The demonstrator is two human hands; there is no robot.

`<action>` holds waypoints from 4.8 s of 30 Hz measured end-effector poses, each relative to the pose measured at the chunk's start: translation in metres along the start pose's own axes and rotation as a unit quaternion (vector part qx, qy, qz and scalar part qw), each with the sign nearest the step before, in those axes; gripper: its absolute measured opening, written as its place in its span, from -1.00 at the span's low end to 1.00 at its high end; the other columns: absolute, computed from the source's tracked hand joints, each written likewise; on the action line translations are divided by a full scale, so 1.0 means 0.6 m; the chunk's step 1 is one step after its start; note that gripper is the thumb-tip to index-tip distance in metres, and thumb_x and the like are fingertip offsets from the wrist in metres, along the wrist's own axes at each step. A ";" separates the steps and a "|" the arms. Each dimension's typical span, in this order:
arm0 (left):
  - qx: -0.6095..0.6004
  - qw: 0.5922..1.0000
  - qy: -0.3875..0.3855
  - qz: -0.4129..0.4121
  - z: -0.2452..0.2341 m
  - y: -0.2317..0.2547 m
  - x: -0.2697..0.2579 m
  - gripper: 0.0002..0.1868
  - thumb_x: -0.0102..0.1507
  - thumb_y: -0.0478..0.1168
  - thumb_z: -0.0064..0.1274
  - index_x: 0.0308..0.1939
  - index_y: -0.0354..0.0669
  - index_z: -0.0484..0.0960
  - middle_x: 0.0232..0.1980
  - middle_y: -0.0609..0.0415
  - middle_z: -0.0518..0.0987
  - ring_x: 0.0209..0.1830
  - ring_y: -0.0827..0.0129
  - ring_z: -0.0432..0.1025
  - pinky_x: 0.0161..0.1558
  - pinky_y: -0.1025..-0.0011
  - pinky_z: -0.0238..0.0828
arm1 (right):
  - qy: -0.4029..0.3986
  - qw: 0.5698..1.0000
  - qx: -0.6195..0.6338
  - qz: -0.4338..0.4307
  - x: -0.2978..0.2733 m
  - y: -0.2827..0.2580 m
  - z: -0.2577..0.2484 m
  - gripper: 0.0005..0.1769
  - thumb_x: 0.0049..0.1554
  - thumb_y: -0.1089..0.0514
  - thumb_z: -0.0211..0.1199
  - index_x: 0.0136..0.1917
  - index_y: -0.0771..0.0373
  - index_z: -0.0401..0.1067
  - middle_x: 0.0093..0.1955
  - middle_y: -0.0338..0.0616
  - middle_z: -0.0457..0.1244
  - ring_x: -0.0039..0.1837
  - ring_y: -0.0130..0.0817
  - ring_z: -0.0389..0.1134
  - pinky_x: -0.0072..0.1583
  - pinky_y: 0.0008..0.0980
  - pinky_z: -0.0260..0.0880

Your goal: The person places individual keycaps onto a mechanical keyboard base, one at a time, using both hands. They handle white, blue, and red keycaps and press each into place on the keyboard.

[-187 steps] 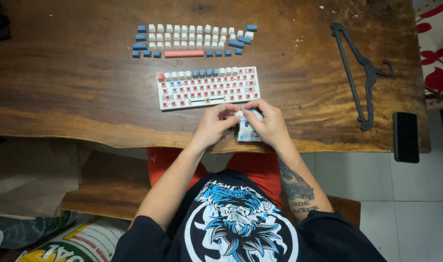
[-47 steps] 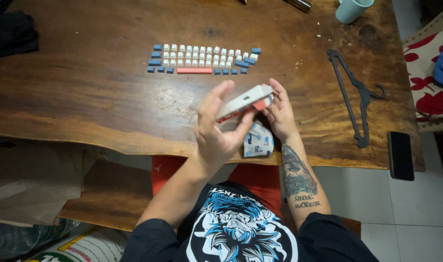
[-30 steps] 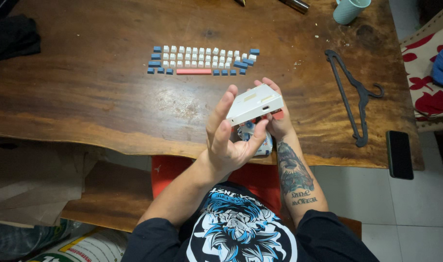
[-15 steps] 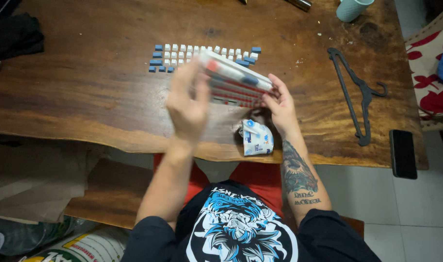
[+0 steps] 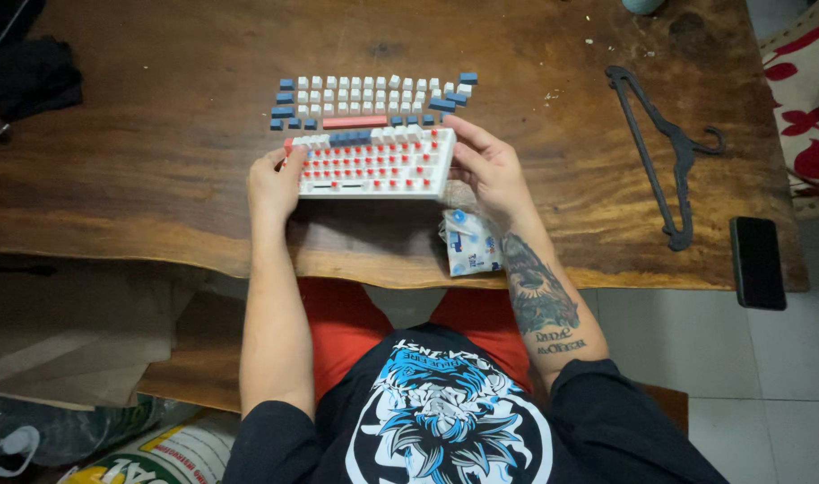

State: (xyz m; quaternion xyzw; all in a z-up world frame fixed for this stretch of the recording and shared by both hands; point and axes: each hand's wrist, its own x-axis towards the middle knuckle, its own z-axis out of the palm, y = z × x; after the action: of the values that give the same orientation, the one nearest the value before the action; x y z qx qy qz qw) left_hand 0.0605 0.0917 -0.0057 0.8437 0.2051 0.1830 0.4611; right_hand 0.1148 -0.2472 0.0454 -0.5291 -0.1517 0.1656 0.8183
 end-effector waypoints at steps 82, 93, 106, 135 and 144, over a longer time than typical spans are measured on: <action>-0.110 0.933 -0.161 0.303 0.297 0.247 0.027 -0.67 0.24 -0.25 0.21 0.07 -0.24 0.65 -0.03 -0.10 0.67 -0.11 0.18 0.61 -0.05 0.30 0.55 | 0.054 0.816 -0.508 -0.270 0.096 -0.045 -0.104 -0.77 0.20 0.31 0.32 0.14 0.33 0.51 0.07 0.00 0.35 0.04 -0.21 0.46 0.09 -0.35 0.50; -0.204 0.944 -0.188 0.181 0.138 0.148 -0.164 -0.68 0.31 -0.23 0.20 0.13 -0.23 0.65 -0.11 0.03 0.71 -0.16 0.49 0.54 -0.15 0.50 0.51 | -0.074 0.850 -0.481 -0.200 -0.123 -0.055 -0.017 -0.58 0.07 0.23 0.41 0.19 0.29 0.44 0.29 0.08 0.32 0.35 -0.05 0.35 0.36 -0.20 0.33; -0.224 0.933 -0.231 0.161 0.157 0.092 -0.226 -0.67 0.37 -0.26 0.09 0.21 -0.27 0.60 -0.05 0.02 0.72 -0.14 0.53 0.63 -0.11 0.53 0.56 | 0.108 0.824 -0.497 -0.249 -0.155 0.045 0.024 -0.77 0.18 0.29 0.34 0.13 0.27 0.56 0.10 -0.01 0.40 0.13 -0.08 0.46 0.18 -0.25 0.47; -0.299 0.917 -0.215 0.156 0.227 0.108 -0.096 -0.72 0.42 -0.31 0.05 0.20 -0.30 0.62 -0.02 0.06 0.71 -0.11 0.55 0.54 -0.08 0.56 0.52 | 0.049 0.867 -0.415 -0.273 0.009 0.039 -0.020 -0.81 0.06 0.34 0.44 -0.02 0.34 0.54 0.00 -0.03 0.42 0.07 -0.30 0.48 0.14 -0.36 0.47; -0.300 0.918 -0.185 0.182 0.191 0.139 -0.105 -0.73 0.32 -0.39 0.10 0.11 -0.32 0.63 -0.03 0.00 0.69 -0.10 0.44 0.59 -0.06 0.46 0.58 | 0.057 0.887 -0.383 -0.250 0.011 0.020 -0.014 -0.79 0.04 0.34 0.44 -0.03 0.35 0.52 0.00 -0.04 0.39 0.06 -0.30 0.44 0.13 -0.40 0.45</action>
State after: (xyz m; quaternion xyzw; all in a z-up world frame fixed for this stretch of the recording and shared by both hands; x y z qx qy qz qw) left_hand 0.0792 -0.0626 -0.0002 0.7075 -0.1059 0.1573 0.6807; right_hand 0.1229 -0.2463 0.0313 -0.7544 -0.2841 -0.1458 0.5735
